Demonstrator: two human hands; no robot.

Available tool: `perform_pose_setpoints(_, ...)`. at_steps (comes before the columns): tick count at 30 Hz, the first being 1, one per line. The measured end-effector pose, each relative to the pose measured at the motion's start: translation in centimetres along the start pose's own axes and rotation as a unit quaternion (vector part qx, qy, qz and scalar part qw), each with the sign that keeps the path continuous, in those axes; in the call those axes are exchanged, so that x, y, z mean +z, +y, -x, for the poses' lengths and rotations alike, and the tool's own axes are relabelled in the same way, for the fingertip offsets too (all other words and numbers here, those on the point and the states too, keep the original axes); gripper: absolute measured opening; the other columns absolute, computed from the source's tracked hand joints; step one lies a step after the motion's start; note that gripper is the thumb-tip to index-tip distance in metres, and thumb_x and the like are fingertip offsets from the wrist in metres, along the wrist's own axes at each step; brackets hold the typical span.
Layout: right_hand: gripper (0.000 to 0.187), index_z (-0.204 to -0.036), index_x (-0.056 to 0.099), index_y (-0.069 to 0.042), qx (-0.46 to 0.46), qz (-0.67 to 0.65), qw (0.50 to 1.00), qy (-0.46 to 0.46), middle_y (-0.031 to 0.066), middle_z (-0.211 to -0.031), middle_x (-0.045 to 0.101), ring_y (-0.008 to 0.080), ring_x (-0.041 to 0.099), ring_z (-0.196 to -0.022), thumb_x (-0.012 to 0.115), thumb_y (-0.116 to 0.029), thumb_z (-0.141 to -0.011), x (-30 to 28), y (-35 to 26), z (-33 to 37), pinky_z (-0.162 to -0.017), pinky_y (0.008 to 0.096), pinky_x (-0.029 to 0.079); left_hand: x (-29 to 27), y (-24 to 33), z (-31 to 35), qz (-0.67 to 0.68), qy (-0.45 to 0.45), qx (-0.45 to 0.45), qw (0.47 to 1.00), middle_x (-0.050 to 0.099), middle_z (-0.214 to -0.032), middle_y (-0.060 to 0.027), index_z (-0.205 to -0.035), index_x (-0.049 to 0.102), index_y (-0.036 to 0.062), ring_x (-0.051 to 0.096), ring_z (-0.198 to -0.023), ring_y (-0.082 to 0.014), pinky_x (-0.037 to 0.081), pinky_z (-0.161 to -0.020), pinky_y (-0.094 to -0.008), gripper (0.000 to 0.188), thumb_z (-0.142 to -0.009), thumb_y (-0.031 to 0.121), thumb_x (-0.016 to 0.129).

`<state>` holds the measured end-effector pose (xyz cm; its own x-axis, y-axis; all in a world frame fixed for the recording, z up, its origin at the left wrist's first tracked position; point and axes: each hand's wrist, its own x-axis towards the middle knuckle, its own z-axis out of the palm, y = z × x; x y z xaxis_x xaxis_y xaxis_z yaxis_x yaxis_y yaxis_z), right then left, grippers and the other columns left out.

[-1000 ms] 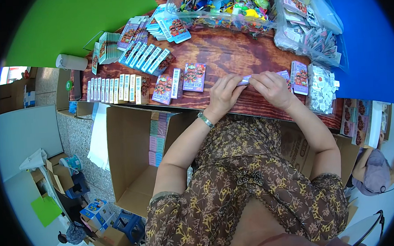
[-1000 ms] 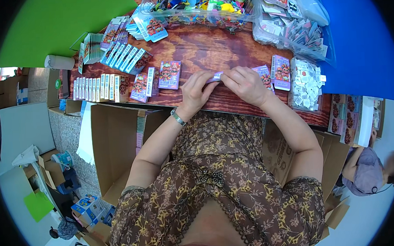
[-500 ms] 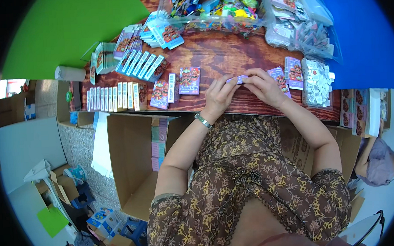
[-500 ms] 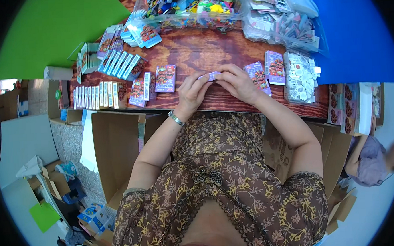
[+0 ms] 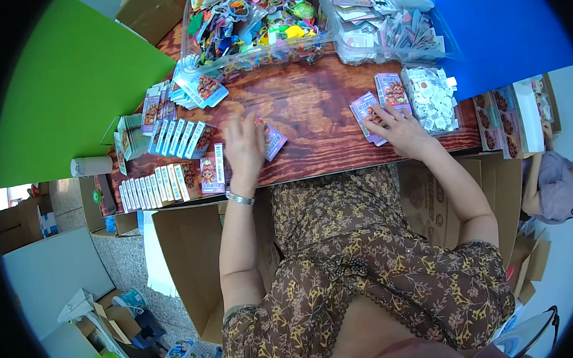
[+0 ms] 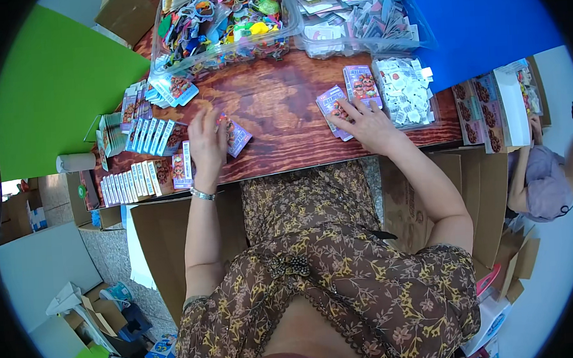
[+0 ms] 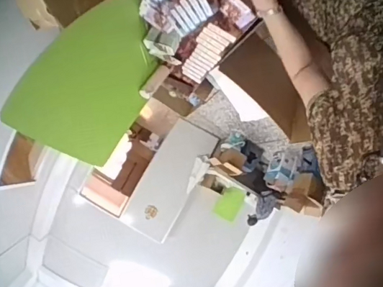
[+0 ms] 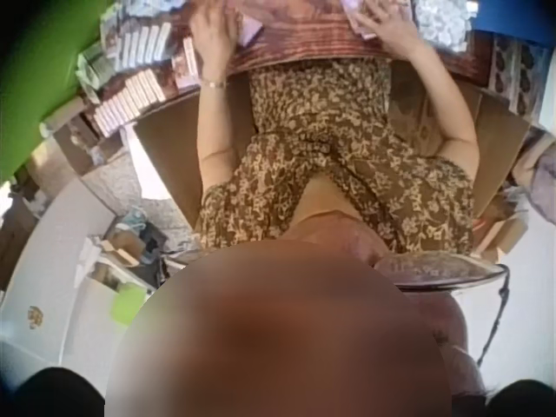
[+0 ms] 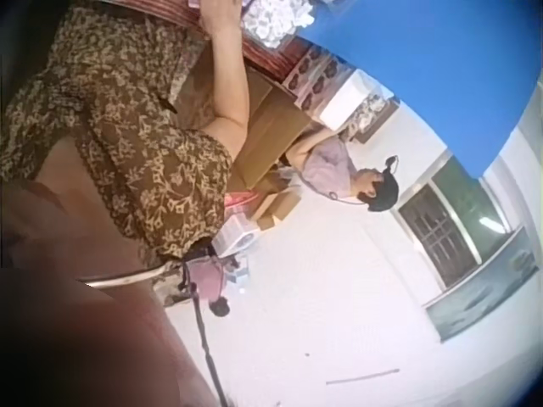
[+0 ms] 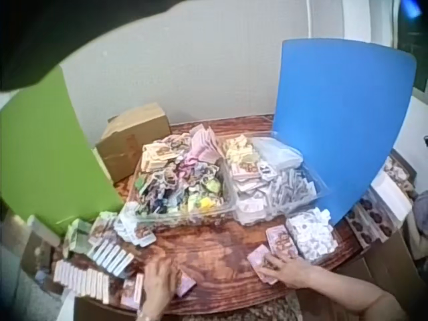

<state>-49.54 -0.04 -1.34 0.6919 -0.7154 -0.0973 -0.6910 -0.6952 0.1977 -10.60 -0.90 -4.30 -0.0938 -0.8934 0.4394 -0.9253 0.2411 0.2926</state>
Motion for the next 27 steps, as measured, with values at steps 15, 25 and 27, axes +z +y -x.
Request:
perform_pose_setpoints(15, 0.05, -0.139, 0.059, -0.006, -0.046, -0.424, 0.874, 0.231, 0.0188, -0.117, 0.068, 0.0307, 0.071, -0.098, 0.067, -0.005, -0.09, -8.1, -5.1, -5.4, -0.084, 0.039, 0.059, 3.7, 11.2, 1.9, 0.586, 0.055, -0.136, 0.797, 0.045, -0.144, -0.0235, -0.146, 0.033, 0.0001, 0.052, -0.13, -0.038, 0.045, -0.11, -0.0461, 0.083, -0.079, 0.003, 0.082)
perform_pose_setpoints(25, 0.021, -0.109, 0.071, -0.002, 0.03, -0.558, 0.777, 0.291, 0.0103, -0.101, 0.071, 0.0195, 0.071, -0.088, 0.073, -0.001, -0.087, -7.6, -6.6, -6.1, -0.07, 0.03, 0.059, 1.0, 9.2, 1.9, 0.909, -0.04, -0.245, 0.336, 0.054, -0.143, -0.0193, -0.142, 0.049, 0.0083, 0.059, -0.126, -0.0361, 0.055, -0.1, -0.0538, 0.058, -0.094, 0.038, 0.064)
perform_pose_setpoints(27, 0.023, -0.107, 0.071, -0.002, 0.007, -0.492, 0.802, 0.338, 0.0106, -0.1, 0.071, 0.0214, 0.072, -0.087, 0.075, 0.0, -0.084, -7.8, -6.8, -6.8, -0.069, 0.0311, 0.058, 0.9, 9.2, 2.0, 0.911, -0.03, -0.259, 0.319, 0.057, -0.141, -0.0192, -0.139, 0.052, 0.0074, 0.059, -0.126, -0.0363, 0.055, -0.101, -0.0548, 0.054, -0.096, 0.038, 0.062)
